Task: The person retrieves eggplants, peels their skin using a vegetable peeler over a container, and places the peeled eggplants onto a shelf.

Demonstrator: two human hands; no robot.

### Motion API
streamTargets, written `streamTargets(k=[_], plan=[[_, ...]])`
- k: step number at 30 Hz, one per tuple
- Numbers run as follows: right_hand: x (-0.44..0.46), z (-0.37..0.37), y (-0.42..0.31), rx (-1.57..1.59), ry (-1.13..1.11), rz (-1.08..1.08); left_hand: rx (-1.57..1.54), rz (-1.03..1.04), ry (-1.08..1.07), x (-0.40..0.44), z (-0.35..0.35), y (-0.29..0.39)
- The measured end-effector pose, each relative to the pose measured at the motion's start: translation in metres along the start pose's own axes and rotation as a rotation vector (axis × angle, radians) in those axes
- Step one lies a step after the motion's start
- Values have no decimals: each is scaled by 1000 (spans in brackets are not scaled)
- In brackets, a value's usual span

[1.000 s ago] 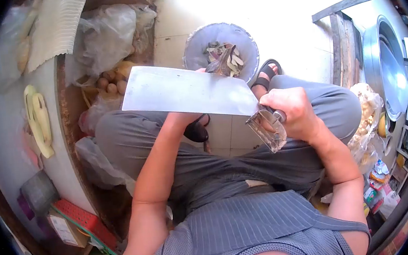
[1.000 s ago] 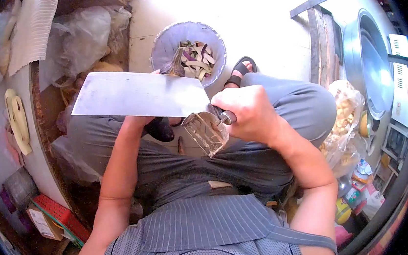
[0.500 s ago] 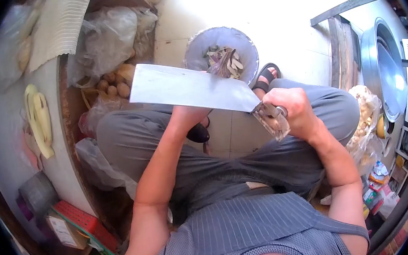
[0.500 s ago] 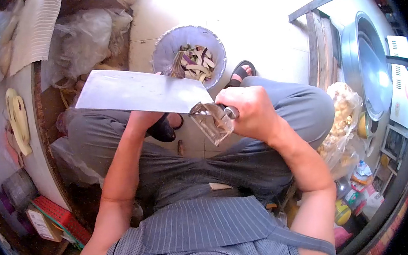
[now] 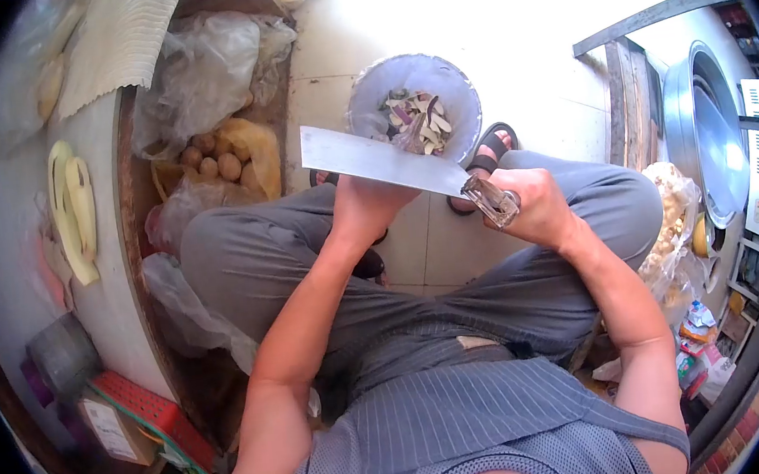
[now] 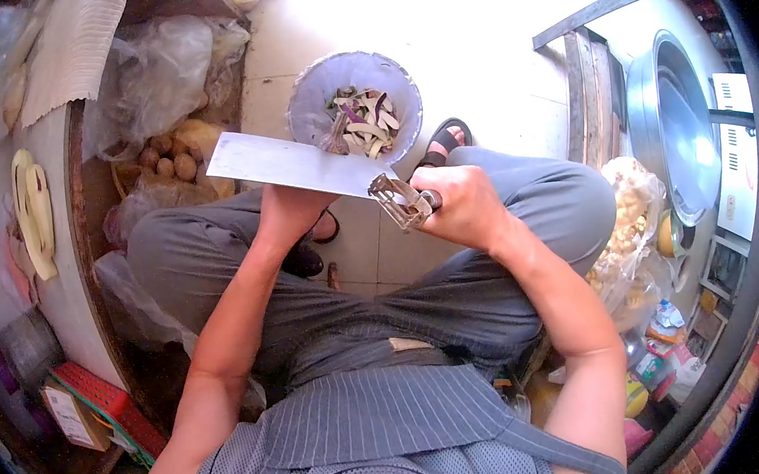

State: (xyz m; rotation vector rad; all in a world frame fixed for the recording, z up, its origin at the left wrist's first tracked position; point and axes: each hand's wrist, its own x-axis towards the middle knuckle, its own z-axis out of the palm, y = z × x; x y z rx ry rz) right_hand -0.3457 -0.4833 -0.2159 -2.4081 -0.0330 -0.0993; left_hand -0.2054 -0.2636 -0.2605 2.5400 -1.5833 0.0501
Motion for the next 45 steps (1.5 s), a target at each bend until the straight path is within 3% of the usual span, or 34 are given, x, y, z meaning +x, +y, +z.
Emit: streamTargets(k=[3,5,11,15,18,21,30,35,37,39,41,45], plan=[[-4,0,3,38,9,17,-181,-48,32,3,-1,-1],[-8,-3,6,37,1,44,-880,-328,72,2,7,-3],[-14,-5,5,17,5,86,-1022,-508,69,6,1,6],[-15,-6,3,-15,8,105,-827,-549,34,10,-3,11],[-16,-4,6,14,41,130,-838,-537,-1,10,6,11],[-21,-2,16,20,9,118,-1038,-554,60,14,3,12],[-24,-2,14,-11,-54,246,-699,-644,-123,17,-1,12],[-22,-5,15,6,-48,234,-795,-650,-38,16,-8,7],[-24,-7,27,21,-31,201,-835,-766,112,18,-21,-3],[-30,-5,42,-87,40,303,-911,-803,65,12,-31,-12],[-26,-12,43,-66,4,362,-870,-703,48,12,-24,-9],[-20,-12,26,86,24,506,-1024,-651,172,16,-32,-1]])
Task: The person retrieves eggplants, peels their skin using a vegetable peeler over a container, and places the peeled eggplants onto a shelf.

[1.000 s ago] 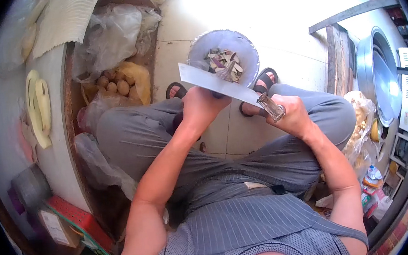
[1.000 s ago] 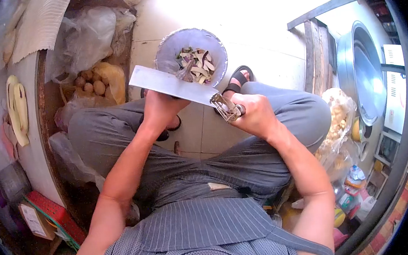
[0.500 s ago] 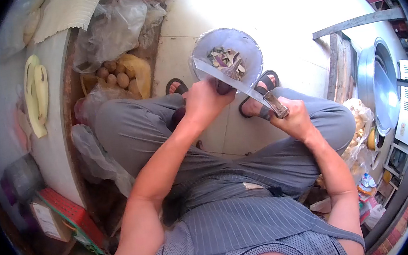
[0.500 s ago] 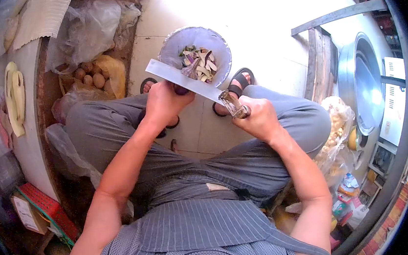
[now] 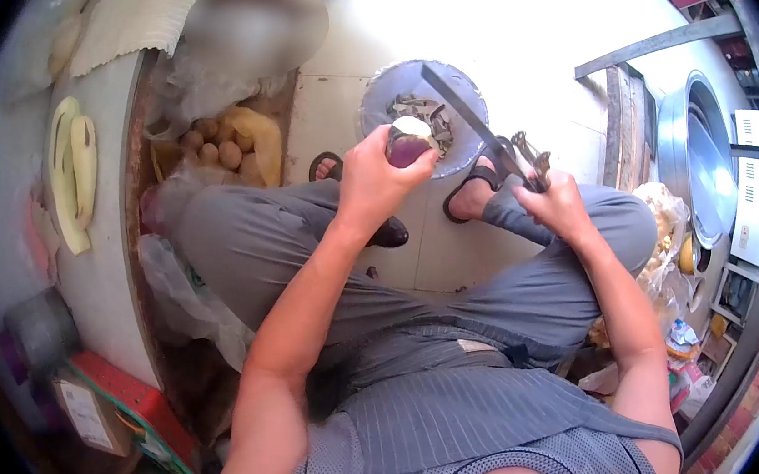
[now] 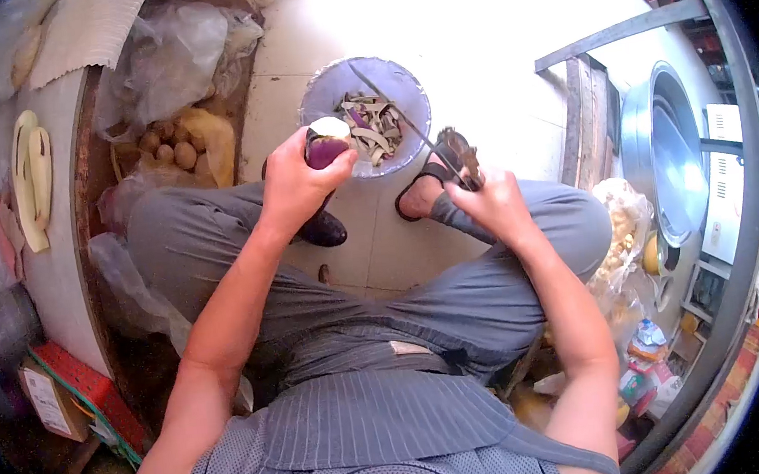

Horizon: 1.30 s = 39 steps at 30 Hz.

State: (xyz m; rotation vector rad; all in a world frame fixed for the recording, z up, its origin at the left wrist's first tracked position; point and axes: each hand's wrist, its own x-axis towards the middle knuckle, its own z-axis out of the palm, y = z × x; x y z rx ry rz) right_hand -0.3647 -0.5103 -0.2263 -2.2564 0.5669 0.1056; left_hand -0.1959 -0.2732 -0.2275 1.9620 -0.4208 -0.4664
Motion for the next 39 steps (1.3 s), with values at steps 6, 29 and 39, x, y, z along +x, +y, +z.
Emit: streamTargets(k=[6,29,39], plan=[[49,-16,-77,58,214,-396,-177,91,-16,-3,-19,16],[230,39,-341,-209,247,-1016,-636,38,187,9,-27,-9],[85,5,-104,274,-445,-338,-1001,-75,203,27,-8,11]])
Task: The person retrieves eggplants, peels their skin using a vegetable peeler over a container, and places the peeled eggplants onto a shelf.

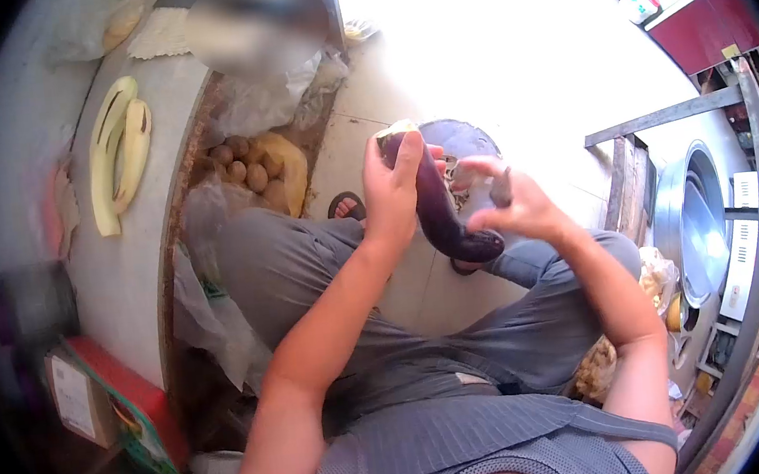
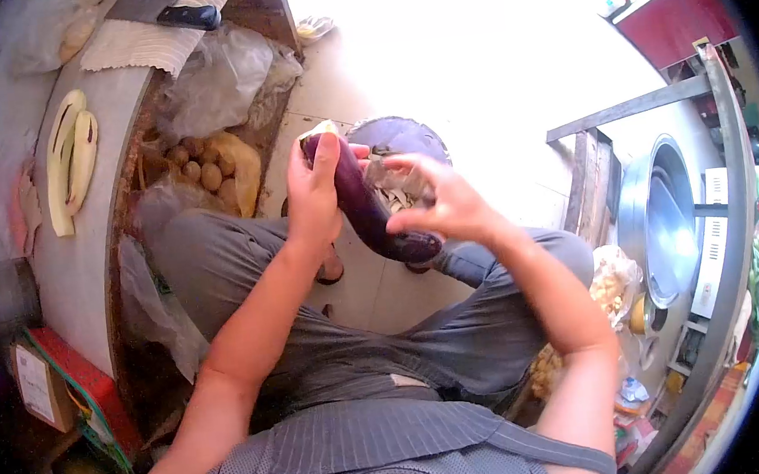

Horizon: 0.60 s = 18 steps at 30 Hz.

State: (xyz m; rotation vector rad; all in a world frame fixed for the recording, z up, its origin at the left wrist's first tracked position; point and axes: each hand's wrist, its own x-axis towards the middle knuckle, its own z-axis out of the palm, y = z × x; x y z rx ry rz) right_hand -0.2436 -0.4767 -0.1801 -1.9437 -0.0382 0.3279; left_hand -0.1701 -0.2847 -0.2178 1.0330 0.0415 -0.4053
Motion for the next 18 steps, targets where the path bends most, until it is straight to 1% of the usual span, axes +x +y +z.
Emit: streamTargets(k=[1,3,4,5,7,8,9,11,12,13,14,15,17,18], plan=[[-4,6,3,-181,10,-141,-50,-12,6,4,6,-3],[-11,10,-5,-335,39,-152,-30,-29,5,10,18,-3],[-14,6,-13,-320,45,-39,-31,-70,28,11,25,-2],[-16,7,-5,-314,53,-39,-34,-109,51,14,32,-1],[-16,10,15,-401,121,14,-22,-118,26,20,48,-3],[-18,8,21,-327,161,69,-62,-135,-9,21,56,-5],[-19,4,25,-324,172,77,-104,-154,-45,25,62,-8],[-25,-2,35,-179,226,-4,-91,-147,-90,35,56,-20],[-29,-5,38,3,194,35,79,-86,-132,40,54,-18],[-32,-7,39,3,201,47,247,-25,-168,42,51,-18],[-36,-7,39,10,185,43,336,19,-148,41,48,-20],[-39,-7,39,18,164,39,333,4,-142,42,44,-23],[-42,-9,38,42,128,97,630,100,-215,45,37,-28],[-42,-10,39,60,104,140,632,94,-211,45,35,-27]])
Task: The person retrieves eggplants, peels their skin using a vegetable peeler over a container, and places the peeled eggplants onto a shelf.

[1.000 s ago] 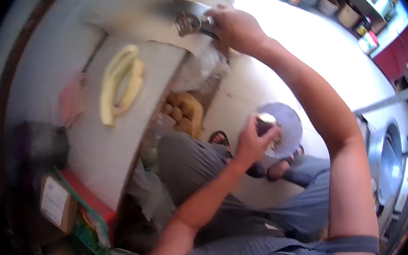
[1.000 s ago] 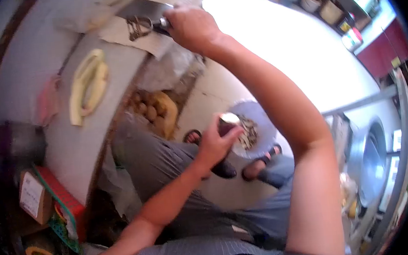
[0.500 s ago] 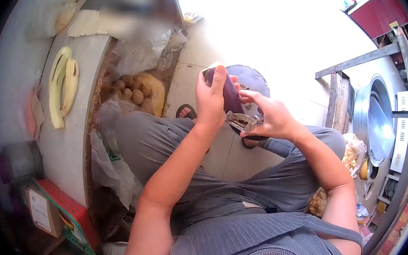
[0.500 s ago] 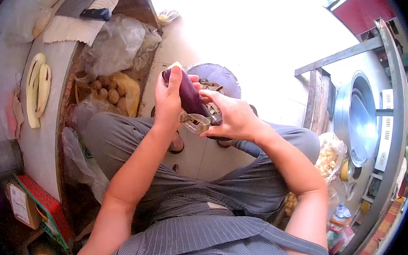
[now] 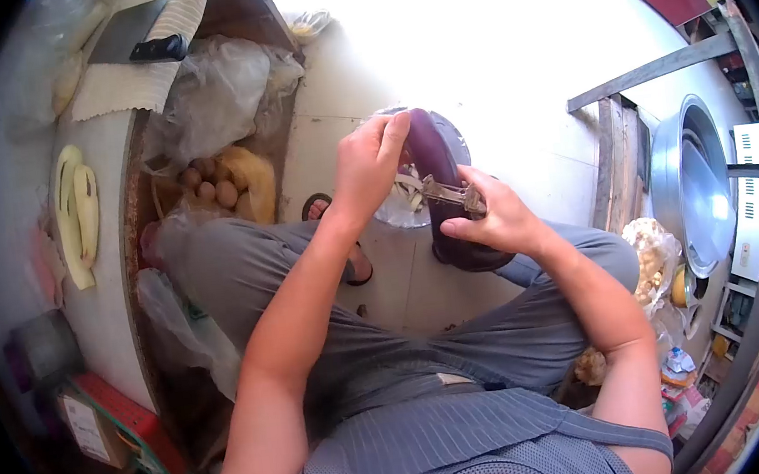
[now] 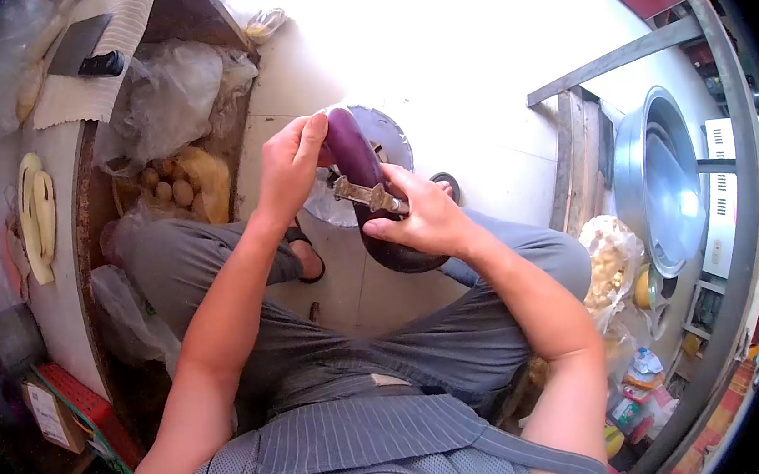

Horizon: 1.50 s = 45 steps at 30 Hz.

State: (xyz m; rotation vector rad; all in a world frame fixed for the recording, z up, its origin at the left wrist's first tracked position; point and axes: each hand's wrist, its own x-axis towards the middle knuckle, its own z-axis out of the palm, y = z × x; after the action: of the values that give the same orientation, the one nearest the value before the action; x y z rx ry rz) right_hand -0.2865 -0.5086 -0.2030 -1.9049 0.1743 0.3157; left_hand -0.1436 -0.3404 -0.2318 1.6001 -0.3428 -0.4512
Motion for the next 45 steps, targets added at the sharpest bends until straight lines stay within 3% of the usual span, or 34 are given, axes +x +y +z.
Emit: streamTargets(k=[5,9,11,13,15,17,21,23,24,26,29,31,33,35,38,39,42,43,45], plan=[[0,-1,7,39,-52,14,356,156,-72,2,-14,-13],[3,-6,-3,110,-216,75,415,181,0,4,-24,-28],[2,-8,-12,153,-208,118,145,-126,-8,2,-26,-15],[3,-8,-14,194,-194,160,178,-140,-15,3,-27,-22],[5,-6,-6,523,-150,238,208,-154,-24,4,-27,-36],[14,1,-6,542,-99,166,644,307,99,5,-28,-55],[26,9,-14,541,15,164,734,483,46,6,-34,-67],[31,15,-23,502,75,213,-219,-247,-179,-5,-28,-44],[35,20,-24,475,111,213,-218,-247,-182,-14,-26,-30],[39,27,-29,466,125,286,-583,-506,-339,-31,-21,-7],[44,24,-45,411,57,363,-611,-315,-248,-38,-12,-31],[47,16,-65,195,-88,365,-681,-320,-227,-39,-21,-24],[48,-3,-76,59,-69,146,-799,-515,-311,-44,-42,-5],[58,-30,-51,-375,126,6,-861,-546,-248,-46,-52,-5],[61,-45,-77,-798,207,-104,-928,-607,-241,-60,-73,4],[66,-42,-74,-783,212,-102,-915,-615,-242,-65,-76,9],[81,-23,-68,-710,224,-380,-896,-669,-247,-76,-74,12],[84,-15,-66,-697,230,-366,-886,-687,-253,-78,-71,9],[90,-4,-62,-800,293,-671,-902,-593,-292,-78,-64,3]])
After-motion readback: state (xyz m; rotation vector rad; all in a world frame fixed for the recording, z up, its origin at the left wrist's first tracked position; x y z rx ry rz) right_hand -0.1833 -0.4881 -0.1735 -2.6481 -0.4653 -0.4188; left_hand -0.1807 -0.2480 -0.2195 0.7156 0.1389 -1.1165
